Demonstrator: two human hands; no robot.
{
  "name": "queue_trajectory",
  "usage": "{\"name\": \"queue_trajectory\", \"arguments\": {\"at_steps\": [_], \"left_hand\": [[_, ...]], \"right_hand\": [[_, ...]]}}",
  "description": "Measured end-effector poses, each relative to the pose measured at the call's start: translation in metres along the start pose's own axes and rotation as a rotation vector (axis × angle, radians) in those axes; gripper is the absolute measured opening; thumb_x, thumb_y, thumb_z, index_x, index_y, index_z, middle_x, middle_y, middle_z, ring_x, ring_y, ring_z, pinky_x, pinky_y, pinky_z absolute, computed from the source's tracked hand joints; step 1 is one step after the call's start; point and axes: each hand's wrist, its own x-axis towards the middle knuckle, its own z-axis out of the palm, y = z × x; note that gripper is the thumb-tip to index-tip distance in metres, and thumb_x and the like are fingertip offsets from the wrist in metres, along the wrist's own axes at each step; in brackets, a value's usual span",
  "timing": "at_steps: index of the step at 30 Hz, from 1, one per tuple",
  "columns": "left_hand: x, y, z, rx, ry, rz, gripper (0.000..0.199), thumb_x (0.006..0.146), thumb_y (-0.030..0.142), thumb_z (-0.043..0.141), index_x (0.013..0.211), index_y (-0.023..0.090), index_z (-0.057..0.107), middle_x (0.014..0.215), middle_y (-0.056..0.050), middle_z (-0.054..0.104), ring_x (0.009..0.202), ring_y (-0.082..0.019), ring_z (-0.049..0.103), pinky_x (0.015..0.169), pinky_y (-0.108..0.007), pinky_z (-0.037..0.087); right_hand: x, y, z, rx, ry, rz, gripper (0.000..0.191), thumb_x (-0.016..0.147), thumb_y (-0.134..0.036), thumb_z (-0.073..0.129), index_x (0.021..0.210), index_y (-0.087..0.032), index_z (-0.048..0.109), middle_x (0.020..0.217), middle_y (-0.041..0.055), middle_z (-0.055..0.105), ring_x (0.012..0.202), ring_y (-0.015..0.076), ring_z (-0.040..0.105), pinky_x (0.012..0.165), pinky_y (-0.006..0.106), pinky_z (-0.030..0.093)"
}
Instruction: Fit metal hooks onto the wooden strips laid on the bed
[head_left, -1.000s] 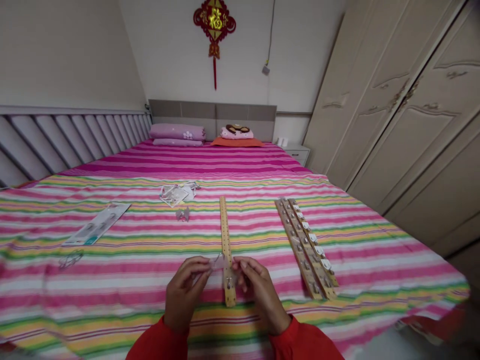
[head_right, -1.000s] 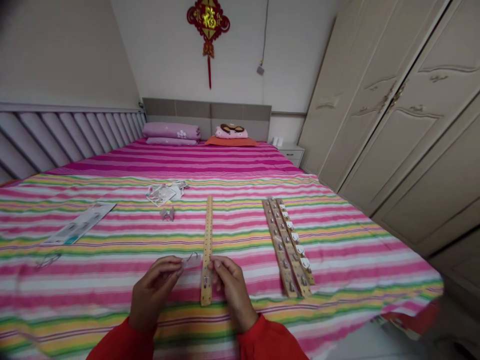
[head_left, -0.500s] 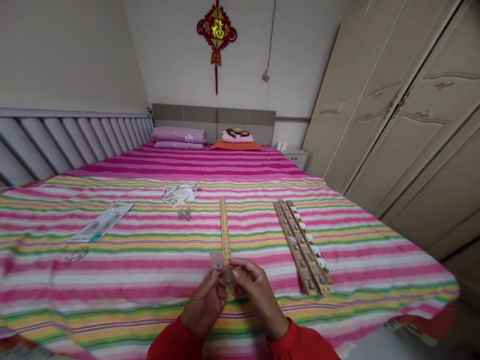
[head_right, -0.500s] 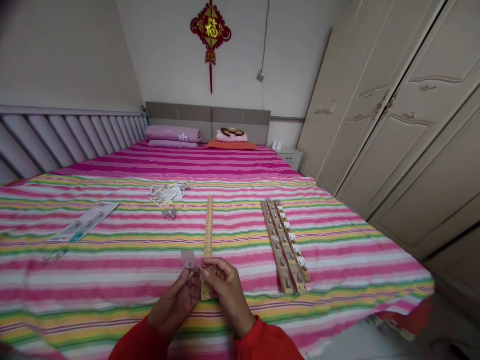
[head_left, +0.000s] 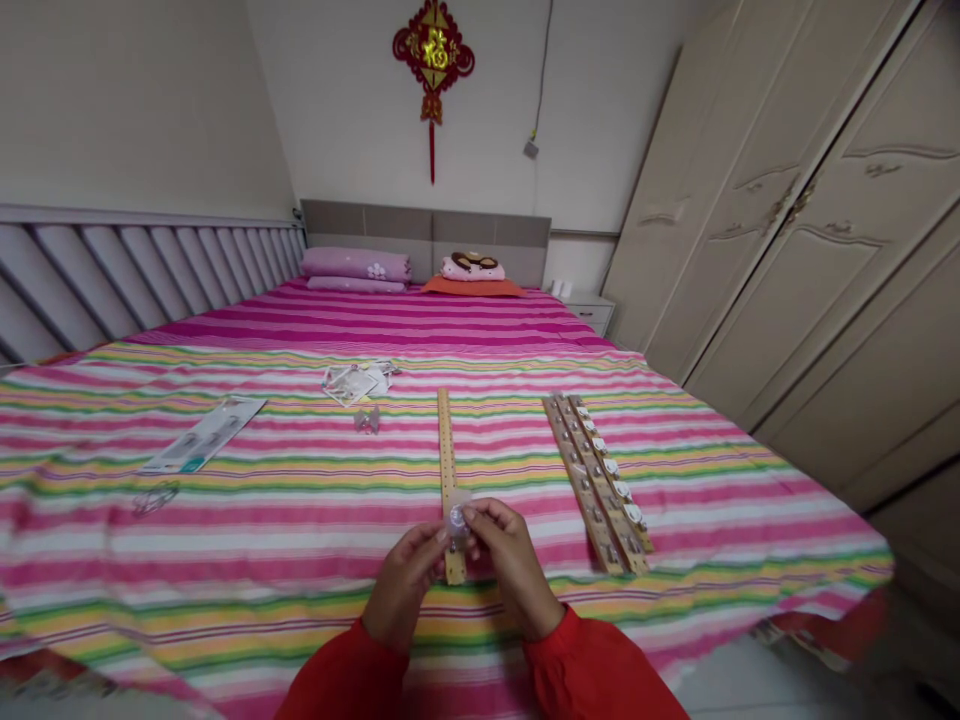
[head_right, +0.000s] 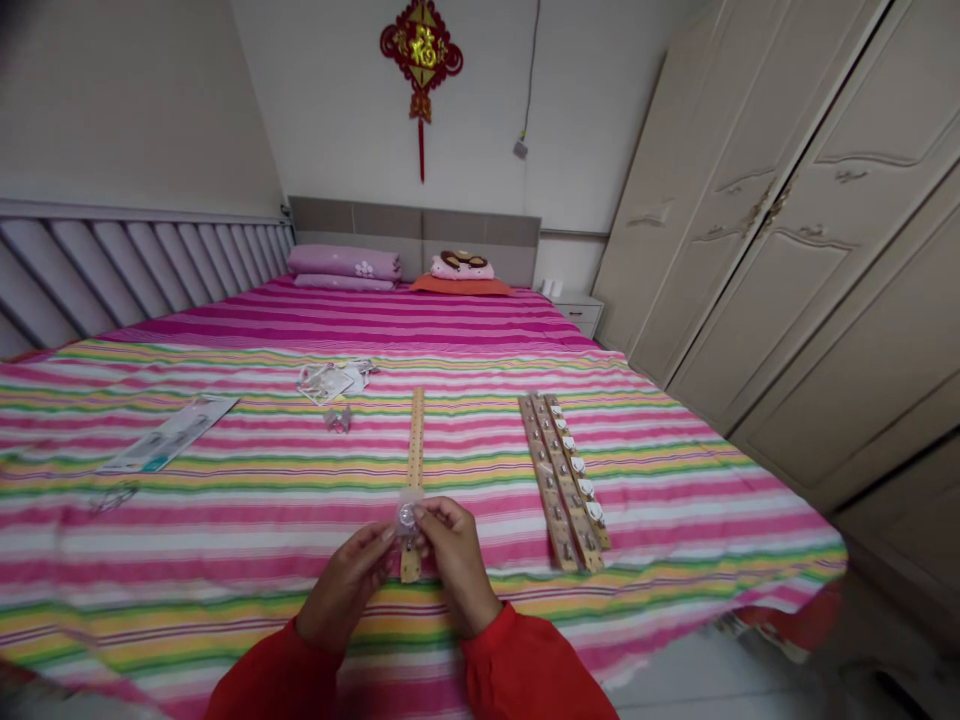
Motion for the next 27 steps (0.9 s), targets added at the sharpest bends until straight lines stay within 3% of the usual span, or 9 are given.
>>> {"name": "queue_trajectory", "arguments": {"at_steps": [5, 10, 15, 23, 27], "left_hand": [[0.003, 0.006, 0.000, 0.118, 0.024, 0.041, 0.057, 0.056, 0.053, 0.082, 0.096, 0.015, 0.067, 0.088, -0.007, 0.069, 0.085, -0.018, 0.064, 0.075, -0.026, 0.050], [0.006, 0.007, 0.001, 0.160, 0.049, 0.045, 0.055, 0.049, 0.053, 0.085, 0.085, 0.014, 0.068, 0.078, -0.005, 0.068, 0.073, -0.014, 0.061, 0.067, -0.023, 0.049], [0.004, 0.006, 0.002, 0.148, -0.011, -0.003, 0.053, 0.054, 0.053, 0.083, 0.087, 0.015, 0.068, 0.081, -0.007, 0.069, 0.073, -0.015, 0.063, 0.062, -0.023, 0.048], [0.004, 0.012, 0.005, 0.242, 0.097, 0.165, 0.048, 0.048, 0.047, 0.085, 0.079, 0.015, 0.068, 0.074, -0.005, 0.070, 0.071, -0.018, 0.064, 0.069, -0.029, 0.052], [0.004, 0.014, 0.003, 0.302, 0.063, 0.202, 0.048, 0.056, 0.053, 0.078, 0.084, 0.015, 0.069, 0.080, -0.006, 0.071, 0.078, -0.021, 0.065, 0.072, -0.030, 0.053]], "right_hand": [[0.005, 0.000, 0.002, 0.015, 0.024, 0.022, 0.039, 0.062, -0.047, 0.077, 0.075, -0.013, 0.062, 0.049, -0.0033, 0.055, 0.041, 0.0062, 0.045, 0.044, 0.020, 0.032], [0.005, 0.001, 0.004, 0.038, 0.027, 0.026, 0.037, 0.062, -0.045, 0.077, 0.073, -0.013, 0.062, 0.048, -0.0036, 0.055, 0.042, 0.0060, 0.044, 0.043, 0.020, 0.032], [0.005, 0.003, 0.003, 0.082, 0.003, 0.055, 0.034, 0.063, -0.042, 0.077, 0.075, -0.013, 0.063, 0.050, -0.0035, 0.056, 0.042, 0.0055, 0.044, 0.042, 0.019, 0.030], [0.005, 0.011, 0.004, 0.138, -0.008, 0.105, 0.037, 0.062, -0.041, 0.078, 0.083, -0.012, 0.067, 0.052, -0.0019, 0.058, 0.043, 0.0049, 0.046, 0.042, 0.016, 0.032], [0.005, 0.009, 0.004, 0.205, -0.019, 0.136, 0.038, 0.060, -0.036, 0.081, 0.087, -0.012, 0.069, 0.056, -0.0011, 0.060, 0.044, 0.0051, 0.049, 0.042, 0.016, 0.035]]}}
